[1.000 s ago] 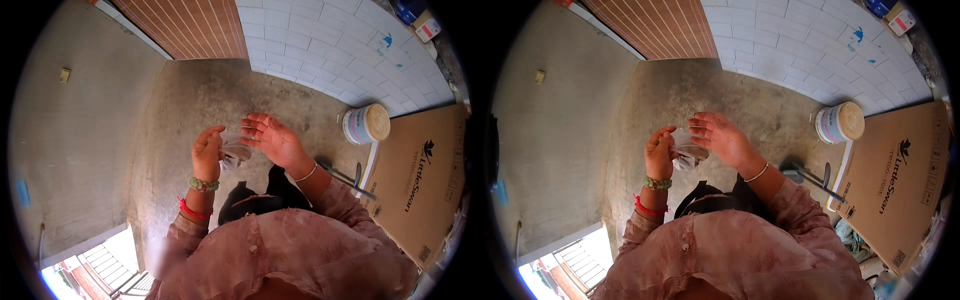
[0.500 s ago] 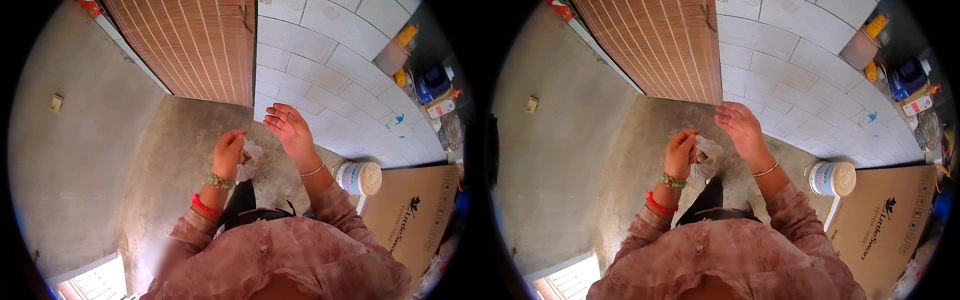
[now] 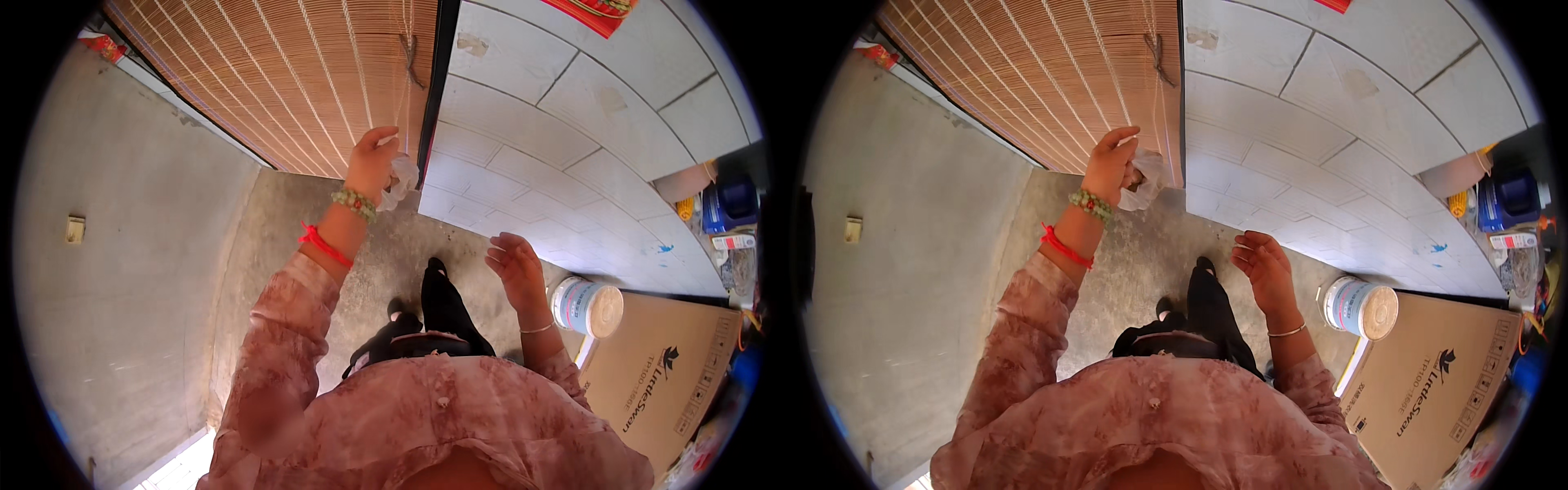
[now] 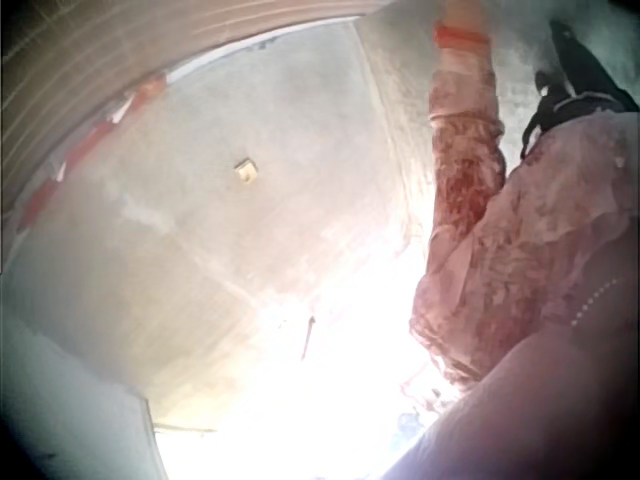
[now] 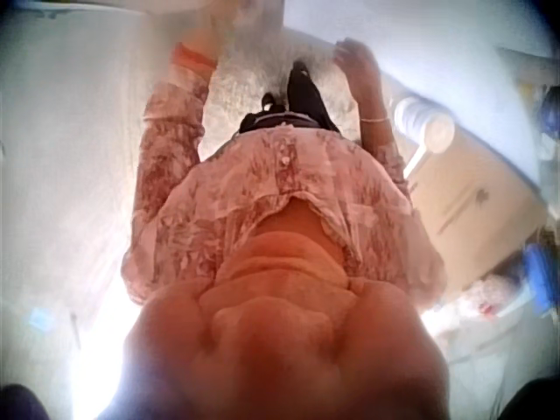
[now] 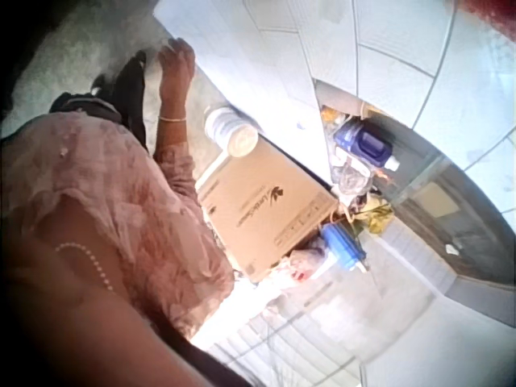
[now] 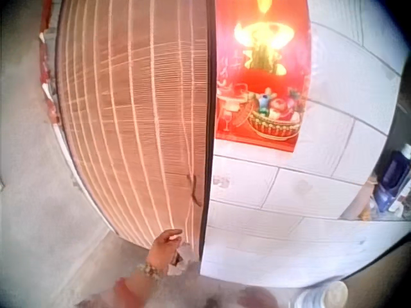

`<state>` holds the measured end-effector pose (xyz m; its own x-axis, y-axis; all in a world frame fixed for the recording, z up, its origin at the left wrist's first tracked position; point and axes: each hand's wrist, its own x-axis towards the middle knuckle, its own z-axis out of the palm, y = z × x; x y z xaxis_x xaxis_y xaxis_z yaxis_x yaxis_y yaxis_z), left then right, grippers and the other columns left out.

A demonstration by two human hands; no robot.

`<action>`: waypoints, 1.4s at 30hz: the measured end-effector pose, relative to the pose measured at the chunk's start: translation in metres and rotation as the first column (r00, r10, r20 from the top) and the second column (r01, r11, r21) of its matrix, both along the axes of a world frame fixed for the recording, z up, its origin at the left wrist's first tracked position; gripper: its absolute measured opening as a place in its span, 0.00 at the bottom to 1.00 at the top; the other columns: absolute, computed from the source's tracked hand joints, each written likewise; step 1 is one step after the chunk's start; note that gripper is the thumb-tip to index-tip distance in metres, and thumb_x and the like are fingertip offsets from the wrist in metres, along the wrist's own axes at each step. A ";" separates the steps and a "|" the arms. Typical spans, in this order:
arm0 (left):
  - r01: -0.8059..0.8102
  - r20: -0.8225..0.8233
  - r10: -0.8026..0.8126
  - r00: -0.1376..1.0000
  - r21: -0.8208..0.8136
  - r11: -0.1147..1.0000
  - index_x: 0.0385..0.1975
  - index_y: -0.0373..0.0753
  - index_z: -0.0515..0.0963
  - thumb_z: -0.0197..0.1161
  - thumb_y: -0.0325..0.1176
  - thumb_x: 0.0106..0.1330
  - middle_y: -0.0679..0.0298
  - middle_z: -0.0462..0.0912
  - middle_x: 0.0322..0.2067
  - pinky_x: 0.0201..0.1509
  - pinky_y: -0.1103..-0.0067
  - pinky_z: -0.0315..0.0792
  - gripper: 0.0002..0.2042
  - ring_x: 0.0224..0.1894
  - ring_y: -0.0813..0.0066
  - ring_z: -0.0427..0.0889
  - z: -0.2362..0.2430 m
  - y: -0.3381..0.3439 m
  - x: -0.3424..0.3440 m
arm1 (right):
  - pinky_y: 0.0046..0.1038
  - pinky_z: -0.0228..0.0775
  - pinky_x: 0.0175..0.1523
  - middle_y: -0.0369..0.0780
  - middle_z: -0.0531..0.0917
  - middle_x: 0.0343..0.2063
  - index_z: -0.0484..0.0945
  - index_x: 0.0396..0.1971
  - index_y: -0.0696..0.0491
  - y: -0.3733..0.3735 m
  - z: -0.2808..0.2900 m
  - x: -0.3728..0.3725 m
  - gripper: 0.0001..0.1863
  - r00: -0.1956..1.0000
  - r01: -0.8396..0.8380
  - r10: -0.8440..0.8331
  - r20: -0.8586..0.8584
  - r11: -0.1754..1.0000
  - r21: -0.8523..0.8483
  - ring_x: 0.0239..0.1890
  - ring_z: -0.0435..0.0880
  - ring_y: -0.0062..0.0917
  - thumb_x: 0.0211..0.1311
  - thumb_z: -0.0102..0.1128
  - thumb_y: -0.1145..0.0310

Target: The person sorts small brown root vegetables into a plastic bag on a table outdoors. They then move indoors to a kitchen, open a refrigerator, and place the bag inside. After washing their hands, they return to the outdoor area, pick up a tray of ginger, and carry it into a bedroom, placing it on a bed.

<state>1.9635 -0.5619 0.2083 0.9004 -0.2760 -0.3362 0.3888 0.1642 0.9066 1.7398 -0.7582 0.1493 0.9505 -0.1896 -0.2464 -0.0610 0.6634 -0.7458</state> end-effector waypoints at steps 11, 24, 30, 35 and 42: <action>-0.370 0.433 0.129 0.892 0.537 0.758 0.39 0.35 0.75 0.62 0.38 0.52 0.58 0.78 0.25 0.34 0.79 0.69 0.17 0.28 0.73 0.76 -0.021 -0.089 0.141 | 0.27 0.65 0.50 0.41 0.74 0.43 0.68 0.45 0.57 -0.044 -0.005 0.113 0.14 0.950 -0.307 0.305 -0.067 0.952 -0.015 0.42 0.74 0.25 0.58 0.44 0.73; -0.392 0.583 -0.015 0.812 0.565 0.726 0.31 0.34 0.74 0.55 0.30 0.59 0.64 0.74 0.21 0.26 0.84 0.66 0.06 0.23 0.85 0.70 -0.025 0.023 0.026 | 0.18 0.61 0.29 0.33 0.70 0.22 0.67 0.24 0.52 -0.048 0.018 0.180 0.15 0.837 -0.524 0.546 0.031 0.816 -0.244 0.23 0.67 0.17 0.61 0.44 0.55; -0.360 0.309 0.258 0.915 0.341 0.868 0.29 0.36 0.73 0.53 0.27 0.61 0.73 0.71 0.21 0.25 0.87 0.60 0.04 0.24 0.88 0.65 0.023 0.093 -0.081 | 0.15 0.43 0.17 0.28 0.55 0.10 0.57 0.13 0.45 0.052 0.060 0.243 0.25 0.622 -0.750 0.676 0.395 0.369 0.549 0.12 0.52 0.13 0.57 0.41 0.41; -0.591 0.286 0.524 0.803 0.260 0.764 0.31 0.37 0.74 0.52 0.30 0.63 0.78 0.65 0.17 0.19 0.90 0.49 0.05 0.17 0.92 0.56 0.049 0.128 -0.159 | 0.15 0.49 0.16 0.30 0.64 0.15 0.65 0.21 0.48 0.189 0.095 0.218 0.20 0.461 -0.855 0.830 0.313 0.322 0.405 0.14 0.60 0.15 0.57 0.42 0.45; -0.756 0.126 0.774 0.620 0.358 0.548 0.24 0.39 0.71 0.52 0.34 0.63 0.79 0.60 0.12 0.14 0.89 0.45 0.08 0.13 0.93 0.51 0.031 0.195 -0.305 | 0.30 0.65 0.35 0.36 0.71 0.21 0.66 0.25 0.51 0.334 0.171 0.170 0.19 0.183 -0.968 0.826 0.532 0.056 0.245 0.26 0.71 0.28 0.57 0.39 0.49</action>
<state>1.6588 -0.3664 0.2393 0.6973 0.6526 -0.2963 0.3060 0.1027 0.9465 1.9098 -0.4242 0.3203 0.3147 0.9129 0.2600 -0.7820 0.4046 -0.4741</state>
